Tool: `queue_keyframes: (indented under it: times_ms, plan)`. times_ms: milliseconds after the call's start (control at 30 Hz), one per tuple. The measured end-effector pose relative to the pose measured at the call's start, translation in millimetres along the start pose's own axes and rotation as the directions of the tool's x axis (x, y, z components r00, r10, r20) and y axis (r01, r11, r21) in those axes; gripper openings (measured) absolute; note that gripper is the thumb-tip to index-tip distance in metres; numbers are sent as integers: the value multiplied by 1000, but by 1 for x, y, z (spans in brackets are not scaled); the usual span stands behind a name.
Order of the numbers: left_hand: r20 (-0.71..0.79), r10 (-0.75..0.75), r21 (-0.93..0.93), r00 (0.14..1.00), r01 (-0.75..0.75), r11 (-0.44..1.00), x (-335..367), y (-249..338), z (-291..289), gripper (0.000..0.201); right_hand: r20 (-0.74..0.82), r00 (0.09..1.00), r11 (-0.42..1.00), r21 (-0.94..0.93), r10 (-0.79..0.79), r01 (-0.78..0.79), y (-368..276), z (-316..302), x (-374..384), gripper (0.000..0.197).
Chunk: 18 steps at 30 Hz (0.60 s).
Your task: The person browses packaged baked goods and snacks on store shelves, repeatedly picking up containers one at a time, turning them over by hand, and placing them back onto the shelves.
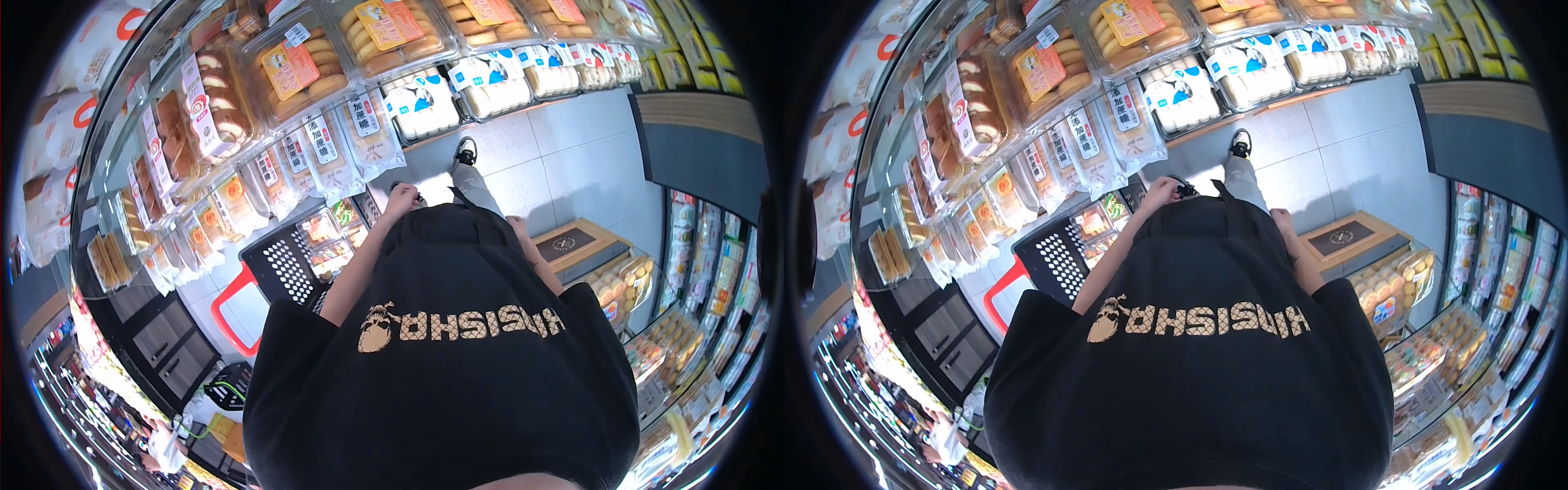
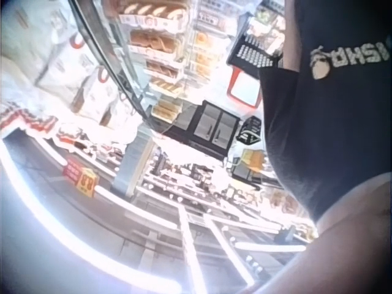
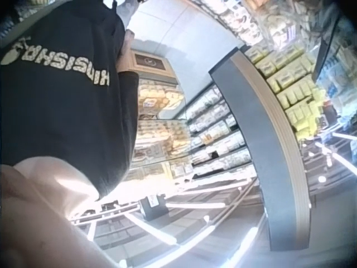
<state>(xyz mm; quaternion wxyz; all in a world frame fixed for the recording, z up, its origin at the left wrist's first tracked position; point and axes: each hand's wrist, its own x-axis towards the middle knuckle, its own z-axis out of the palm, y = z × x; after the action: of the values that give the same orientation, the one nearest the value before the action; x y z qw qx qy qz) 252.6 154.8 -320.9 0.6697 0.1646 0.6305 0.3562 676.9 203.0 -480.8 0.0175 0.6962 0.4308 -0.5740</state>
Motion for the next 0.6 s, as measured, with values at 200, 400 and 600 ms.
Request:
queue_keyframes:
  times_ms: [200, 400, 600]
  plan:
    - [-79, 237, 245, 968, -212, 946, 1, 20, -3, 35, -244, 969, 985, -174, -38, -5, -155, 48, -104, 54]
    - [-164, 379, 116, 911, -364, 924, 25, 125, 67, 70, -333, 696, 767, -181, -637, 615, -331, 16, -97, 58]
    - [-187, 305, 162, 934, -276, 947, 44, 165, 97, 75, -269, 605, 662, -333, -750, 672, -386, 8, -96, 58]
